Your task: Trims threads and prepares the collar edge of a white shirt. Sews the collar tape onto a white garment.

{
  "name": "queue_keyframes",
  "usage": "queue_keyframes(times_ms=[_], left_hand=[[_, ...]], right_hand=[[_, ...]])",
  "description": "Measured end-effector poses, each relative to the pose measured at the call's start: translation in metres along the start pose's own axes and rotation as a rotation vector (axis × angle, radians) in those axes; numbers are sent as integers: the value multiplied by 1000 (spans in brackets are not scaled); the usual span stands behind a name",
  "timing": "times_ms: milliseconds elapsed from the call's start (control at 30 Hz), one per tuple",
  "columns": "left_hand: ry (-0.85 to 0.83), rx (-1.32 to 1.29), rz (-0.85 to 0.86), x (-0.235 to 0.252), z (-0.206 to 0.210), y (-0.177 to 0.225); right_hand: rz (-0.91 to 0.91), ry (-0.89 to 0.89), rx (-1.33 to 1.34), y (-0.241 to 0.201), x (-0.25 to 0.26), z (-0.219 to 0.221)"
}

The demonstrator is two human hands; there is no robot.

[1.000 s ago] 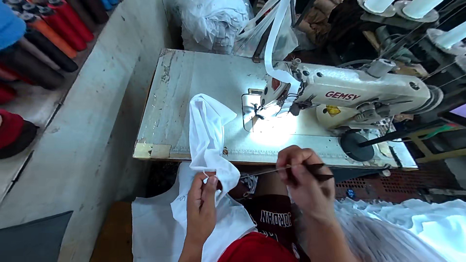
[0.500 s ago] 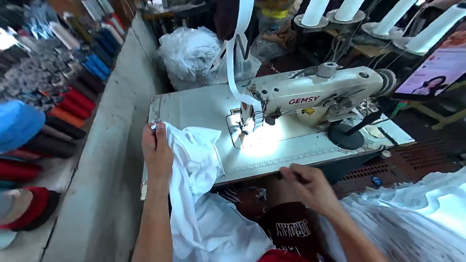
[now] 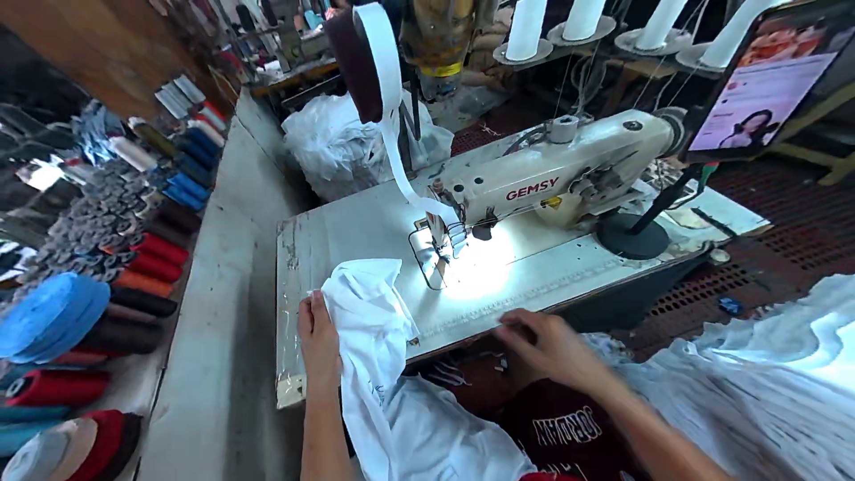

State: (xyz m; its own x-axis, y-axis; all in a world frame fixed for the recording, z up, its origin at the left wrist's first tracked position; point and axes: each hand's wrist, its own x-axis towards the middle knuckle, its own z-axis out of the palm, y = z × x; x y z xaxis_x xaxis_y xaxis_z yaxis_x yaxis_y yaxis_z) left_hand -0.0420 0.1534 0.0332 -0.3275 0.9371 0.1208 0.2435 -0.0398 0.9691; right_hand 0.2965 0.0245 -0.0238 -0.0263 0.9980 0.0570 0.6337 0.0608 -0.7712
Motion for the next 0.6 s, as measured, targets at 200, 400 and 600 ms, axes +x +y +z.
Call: queue_keyframes(times_ms=[200, 400, 600], left_hand=[[-230, 169, -66, -68, -16, -6], [-27, -423, 0, -136, -19, -46], [-81, -755, -114, -157, -3, -30]], right_hand=[[10, -388, 700, -79, 53, 109], [-169, -293, 687, -87, 40, 75], [-102, 252, 346, -41, 46, 11]])
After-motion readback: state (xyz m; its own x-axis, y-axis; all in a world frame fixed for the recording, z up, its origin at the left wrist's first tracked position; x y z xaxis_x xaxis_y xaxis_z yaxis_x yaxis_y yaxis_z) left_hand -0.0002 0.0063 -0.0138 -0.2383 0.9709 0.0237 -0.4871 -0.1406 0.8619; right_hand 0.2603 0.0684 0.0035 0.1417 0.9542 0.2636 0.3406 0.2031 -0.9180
